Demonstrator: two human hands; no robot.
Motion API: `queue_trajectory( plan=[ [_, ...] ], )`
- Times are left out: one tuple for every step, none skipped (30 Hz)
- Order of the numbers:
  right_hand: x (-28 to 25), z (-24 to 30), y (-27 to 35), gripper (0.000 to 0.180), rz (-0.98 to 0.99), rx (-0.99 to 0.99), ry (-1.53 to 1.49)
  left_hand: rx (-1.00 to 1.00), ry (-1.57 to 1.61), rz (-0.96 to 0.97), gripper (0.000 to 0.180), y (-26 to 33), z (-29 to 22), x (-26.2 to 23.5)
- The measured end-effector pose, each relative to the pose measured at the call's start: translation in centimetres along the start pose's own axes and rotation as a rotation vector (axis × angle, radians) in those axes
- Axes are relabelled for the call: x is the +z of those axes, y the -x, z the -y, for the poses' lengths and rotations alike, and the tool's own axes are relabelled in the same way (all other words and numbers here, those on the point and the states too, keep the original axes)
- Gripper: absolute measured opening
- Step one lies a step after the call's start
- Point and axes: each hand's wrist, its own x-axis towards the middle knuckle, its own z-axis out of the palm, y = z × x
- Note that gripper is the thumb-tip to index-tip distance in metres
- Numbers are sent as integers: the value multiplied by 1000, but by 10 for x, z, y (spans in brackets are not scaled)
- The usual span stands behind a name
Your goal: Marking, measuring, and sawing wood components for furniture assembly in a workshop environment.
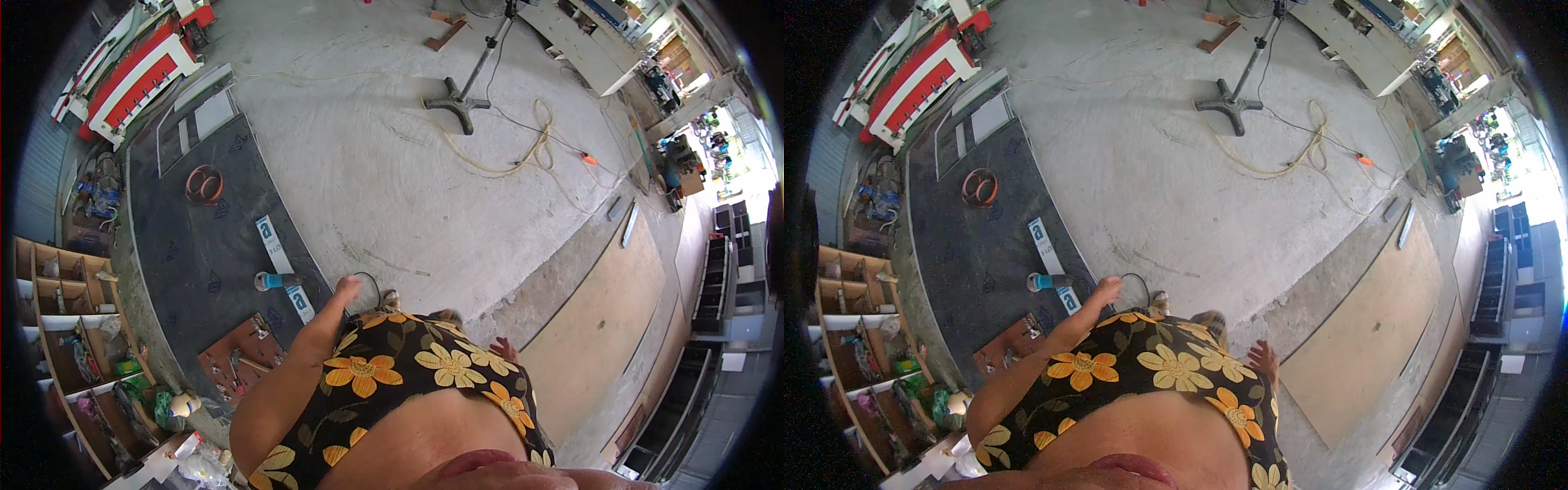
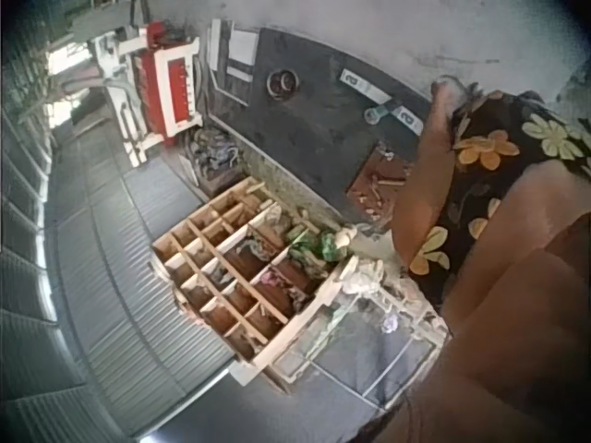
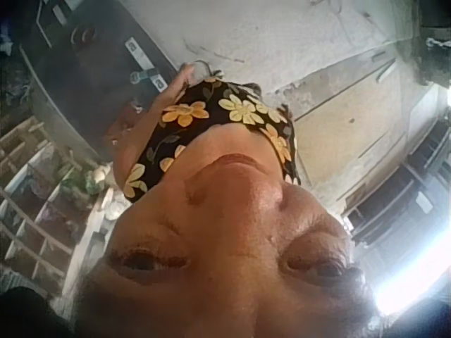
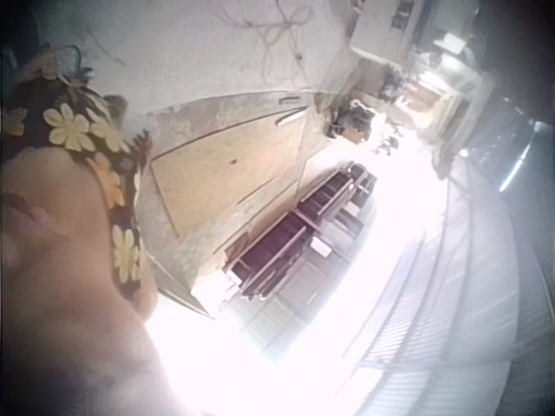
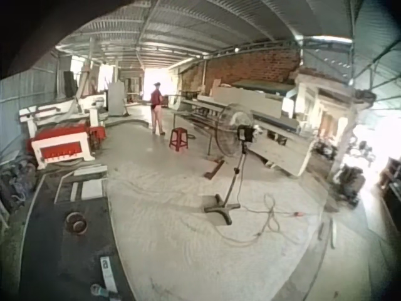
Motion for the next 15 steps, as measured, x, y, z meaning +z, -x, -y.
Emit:
queue_trajectory(
  plan=[
    [-4,17,-5,61,48,-75,20,56,45,-33,40,-4,-26,4],
    [2,39,-11,62,56,-68,77,47,50,-47,40,-6,-47,6],
    [6,65,-15,62,53,-68,132,54,15,-66,42,-1,-78,9],
    [0,72,-34,62,66,-65,147,54,-15,-94,44,5,-95,9],
    [-15,63,-75,63,142,-116,144,46,1,-107,44,7,-102,11],
    [-46,37,-123,64,183,-147,143,24,32,-76,45,0,-111,18],
    [-24,79,-115,64,228,-153,160,25,61,-116,47,-5,-110,12],
    [-19,112,-119,64,238,-161,186,14,82,-150,47,-25,-83,16],
    [-16,142,-128,64,241,-167,204,296,-121,-142,45,-46,-54,19],
    [-13,167,-137,64,254,-165,226,559,-334,-139,44,-61,-20,1],
    [-11,193,-148,63,262,-164,256,531,-320,-171,44,-67,2,-2],
    [-11,219,-158,63,269,-164,289,472,-319,-208,39,-68,19,0],
    [-23,245,-171,63,262,-167,331,417,-304,-233,35,-65,22,19],
    [-35,272,-184,63,258,-169,373,388,-274,-255,35,-62,23,38],
    [-40,304,-191,63,248,-178,418,-14,35,-319,32,-56,11,56]
  ],
)
